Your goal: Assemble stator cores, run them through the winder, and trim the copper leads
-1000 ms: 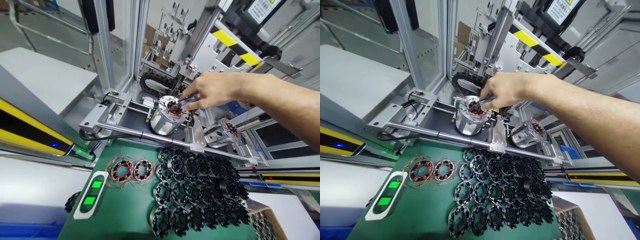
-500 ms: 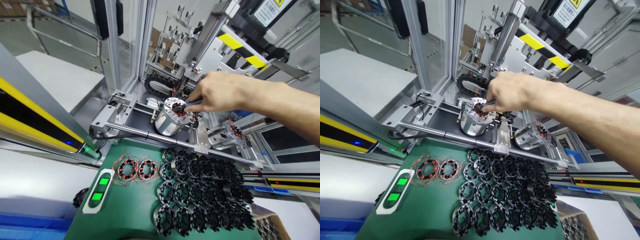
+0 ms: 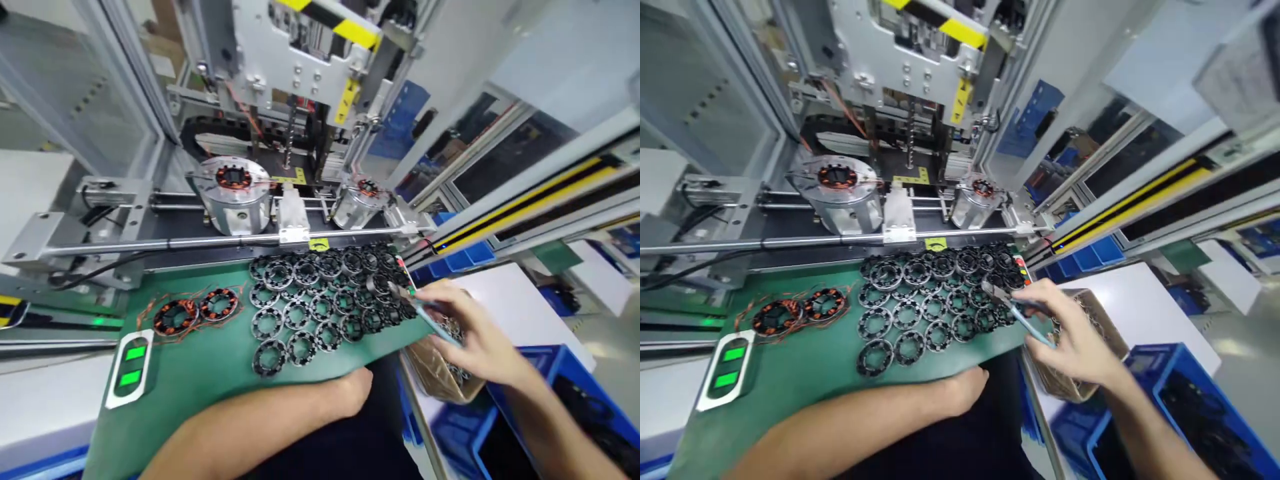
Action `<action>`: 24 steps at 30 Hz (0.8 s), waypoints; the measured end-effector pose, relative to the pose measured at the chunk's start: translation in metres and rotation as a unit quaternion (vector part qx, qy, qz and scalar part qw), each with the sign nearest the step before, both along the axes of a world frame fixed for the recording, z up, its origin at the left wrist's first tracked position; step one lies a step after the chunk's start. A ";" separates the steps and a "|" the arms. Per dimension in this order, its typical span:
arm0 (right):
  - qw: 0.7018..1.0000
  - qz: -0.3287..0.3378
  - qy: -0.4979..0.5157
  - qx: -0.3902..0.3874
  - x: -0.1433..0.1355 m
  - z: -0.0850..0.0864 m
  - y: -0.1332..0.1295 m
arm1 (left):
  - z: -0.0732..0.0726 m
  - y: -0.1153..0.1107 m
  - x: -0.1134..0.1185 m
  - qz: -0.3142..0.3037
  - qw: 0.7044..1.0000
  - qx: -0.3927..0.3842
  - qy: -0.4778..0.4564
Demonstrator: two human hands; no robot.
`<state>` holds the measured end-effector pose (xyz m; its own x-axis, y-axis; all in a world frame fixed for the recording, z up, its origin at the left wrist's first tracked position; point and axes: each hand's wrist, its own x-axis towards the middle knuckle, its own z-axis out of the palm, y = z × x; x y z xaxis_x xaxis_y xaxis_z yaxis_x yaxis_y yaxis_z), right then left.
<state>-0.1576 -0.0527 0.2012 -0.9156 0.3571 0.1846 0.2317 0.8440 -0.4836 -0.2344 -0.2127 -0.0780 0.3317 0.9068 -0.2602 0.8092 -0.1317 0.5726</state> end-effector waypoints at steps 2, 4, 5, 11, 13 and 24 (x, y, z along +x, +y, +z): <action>0.997 -0.059 0.032 -0.037 0.023 -0.050 -0.011 | -0.007 0.005 -0.003 -0.026 0.999 -0.036 0.027; 0.994 -0.080 0.050 -0.055 0.030 -0.091 -0.023 | -0.010 0.011 -0.010 -0.030 0.997 -0.057 0.040; 0.993 -0.084 0.055 -0.062 0.029 -0.107 -0.029 | -0.009 0.013 -0.013 -0.022 0.997 -0.062 0.041; 0.992 -0.060 0.078 -0.080 0.016 -0.139 -0.036 | 0.009 -0.030 -0.014 0.098 0.992 -0.073 -0.037; 0.992 -0.046 0.088 -0.074 0.013 -0.140 -0.029 | 0.015 -0.069 -0.011 0.170 0.979 -0.079 -0.077; 0.986 -0.090 0.138 -0.025 0.015 -0.148 0.006 | -0.010 -0.260 -0.024 0.454 0.872 -0.122 -0.137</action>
<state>-0.1422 -0.0464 0.0528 -0.7535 0.5247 0.3962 0.2297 0.7747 -0.5891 -0.2580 -0.4724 -0.0884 -0.4144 0.7563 -0.5063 0.3445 0.6452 0.6819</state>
